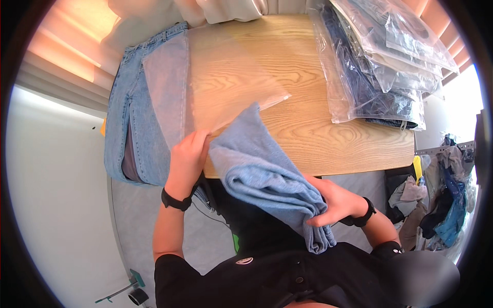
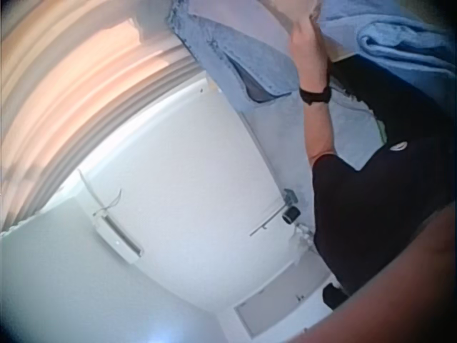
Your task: Folding pairs of jeans and placing them into clear plastic bags on a wooden table.
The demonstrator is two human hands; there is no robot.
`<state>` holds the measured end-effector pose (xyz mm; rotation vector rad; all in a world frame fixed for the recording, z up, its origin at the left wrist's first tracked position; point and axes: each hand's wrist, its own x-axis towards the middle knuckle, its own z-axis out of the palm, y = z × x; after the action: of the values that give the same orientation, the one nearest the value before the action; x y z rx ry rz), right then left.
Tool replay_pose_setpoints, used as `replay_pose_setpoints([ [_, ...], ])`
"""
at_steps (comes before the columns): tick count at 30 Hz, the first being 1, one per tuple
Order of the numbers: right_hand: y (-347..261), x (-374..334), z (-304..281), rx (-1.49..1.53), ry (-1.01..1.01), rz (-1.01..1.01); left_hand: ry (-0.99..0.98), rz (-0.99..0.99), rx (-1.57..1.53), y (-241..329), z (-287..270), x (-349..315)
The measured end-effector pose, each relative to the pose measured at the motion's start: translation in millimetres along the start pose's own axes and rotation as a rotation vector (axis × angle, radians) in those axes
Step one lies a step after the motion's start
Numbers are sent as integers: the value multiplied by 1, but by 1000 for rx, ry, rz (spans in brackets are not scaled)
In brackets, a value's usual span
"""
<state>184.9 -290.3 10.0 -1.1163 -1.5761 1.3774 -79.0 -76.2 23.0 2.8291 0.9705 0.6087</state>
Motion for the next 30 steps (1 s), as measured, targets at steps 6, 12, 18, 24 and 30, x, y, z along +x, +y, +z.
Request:
replay_pose_setpoints([
  [6, -2, 11, 4, 7, -94, -35, -54, 23, -146, 8, -25, 12],
  [12, -2, 13, 4, -11, -73, -69, -14, 27, -65, 4, -32, 14],
  [18, -5, 11, -2, -9, -73, -72, -14, -141, -154, 3, -30, 18],
  [24, -4, 11, -3, 12, -55, -85, -17, -288, -369, -6, -27, 17],
  [30, -5, 9, -2, 25, -76, -71, -51, -281, -441, 0, -32, 22],
])
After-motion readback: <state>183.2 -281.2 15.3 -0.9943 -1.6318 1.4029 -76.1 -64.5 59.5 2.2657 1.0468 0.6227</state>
